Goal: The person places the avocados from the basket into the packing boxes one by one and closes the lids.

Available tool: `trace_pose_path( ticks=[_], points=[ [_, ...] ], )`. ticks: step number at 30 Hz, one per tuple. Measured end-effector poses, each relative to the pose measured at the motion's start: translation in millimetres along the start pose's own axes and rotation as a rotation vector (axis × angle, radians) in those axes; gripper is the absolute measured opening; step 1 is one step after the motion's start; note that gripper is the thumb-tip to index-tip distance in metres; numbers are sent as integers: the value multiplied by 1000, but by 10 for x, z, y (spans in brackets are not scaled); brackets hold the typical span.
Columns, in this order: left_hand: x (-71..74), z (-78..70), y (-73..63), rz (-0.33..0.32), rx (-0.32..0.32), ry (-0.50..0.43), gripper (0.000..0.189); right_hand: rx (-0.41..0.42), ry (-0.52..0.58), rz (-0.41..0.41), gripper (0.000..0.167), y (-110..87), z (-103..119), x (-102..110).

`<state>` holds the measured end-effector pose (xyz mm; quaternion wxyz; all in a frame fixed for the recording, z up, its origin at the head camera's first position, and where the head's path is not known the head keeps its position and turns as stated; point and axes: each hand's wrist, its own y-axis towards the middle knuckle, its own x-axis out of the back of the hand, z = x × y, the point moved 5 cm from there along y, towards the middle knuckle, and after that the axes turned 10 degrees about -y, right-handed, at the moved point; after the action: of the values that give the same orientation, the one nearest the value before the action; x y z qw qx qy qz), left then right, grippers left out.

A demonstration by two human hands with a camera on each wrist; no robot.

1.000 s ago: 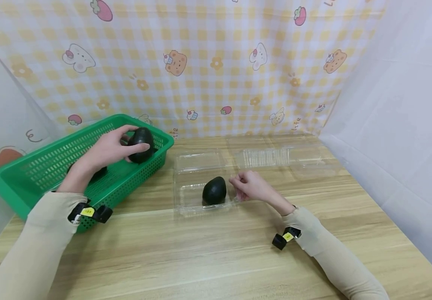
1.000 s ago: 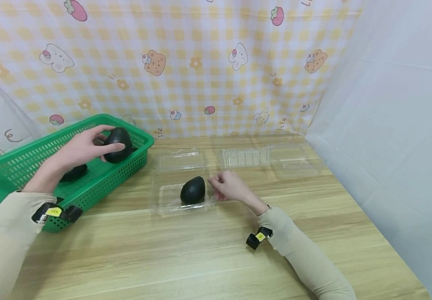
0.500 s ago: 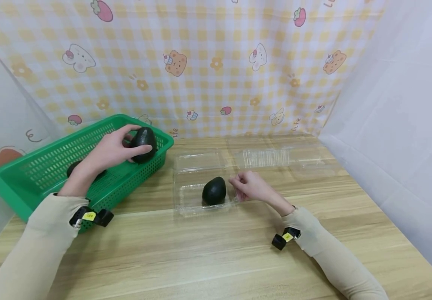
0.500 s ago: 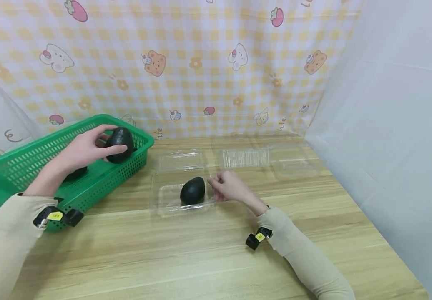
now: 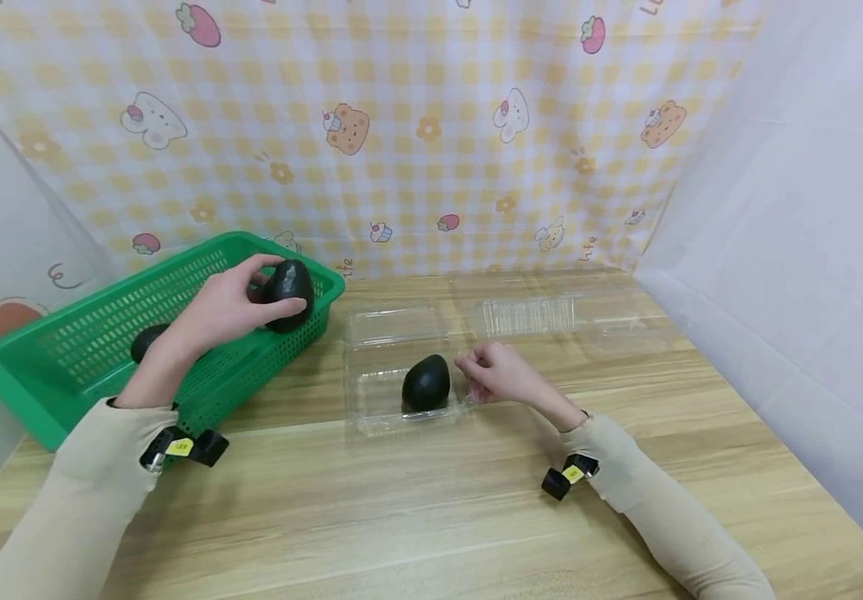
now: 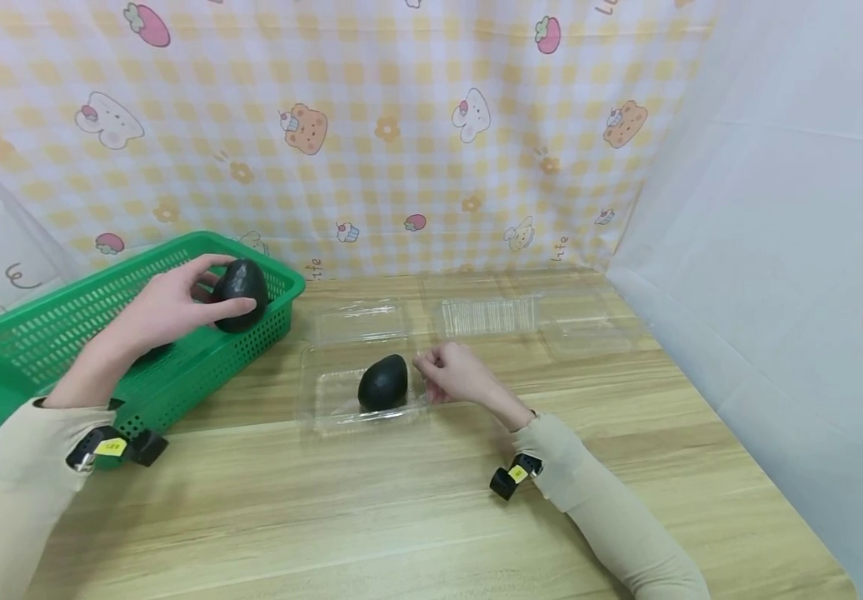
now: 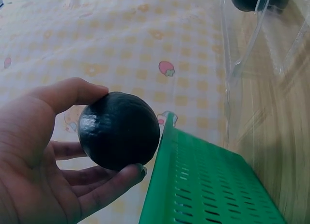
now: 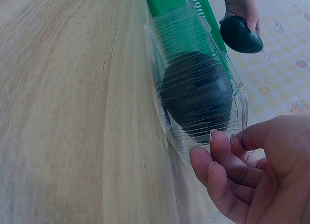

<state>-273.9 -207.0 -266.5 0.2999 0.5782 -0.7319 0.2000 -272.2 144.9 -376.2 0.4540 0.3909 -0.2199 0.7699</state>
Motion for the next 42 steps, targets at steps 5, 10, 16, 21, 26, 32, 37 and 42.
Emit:
trace_pose_path(
  ticks=[5,10,16,21,26,32,37,42],
  points=[
    [-25,-64,-42,-13,-14,-6,86,-1,6,0,36,1,12,-4],
    [-45,-83,-61,-16,-14,-14,86,-2,3,1,37,3,10,-4],
    [-97,-97,-62,-19,-11,-53,85,-10,1,1,36,-2,6,2],
    [-164,-84,-52,-26,-6,-90,84,-9,0,2,36,-4,4,-1],
    [-204,-70,-47,-43,2,-124,84,-4,8,2,36,0,-2,-6],
    [-226,-51,-90,-51,8,-143,86,-5,11,3,36,8,19,-3],
    [-272,-26,-117,-60,9,-192,86,-5,10,2,36,11,13,-8],
    [-308,-26,-110,-65,2,-191,85,-11,7,1,37,11,11,-11]
  ],
)
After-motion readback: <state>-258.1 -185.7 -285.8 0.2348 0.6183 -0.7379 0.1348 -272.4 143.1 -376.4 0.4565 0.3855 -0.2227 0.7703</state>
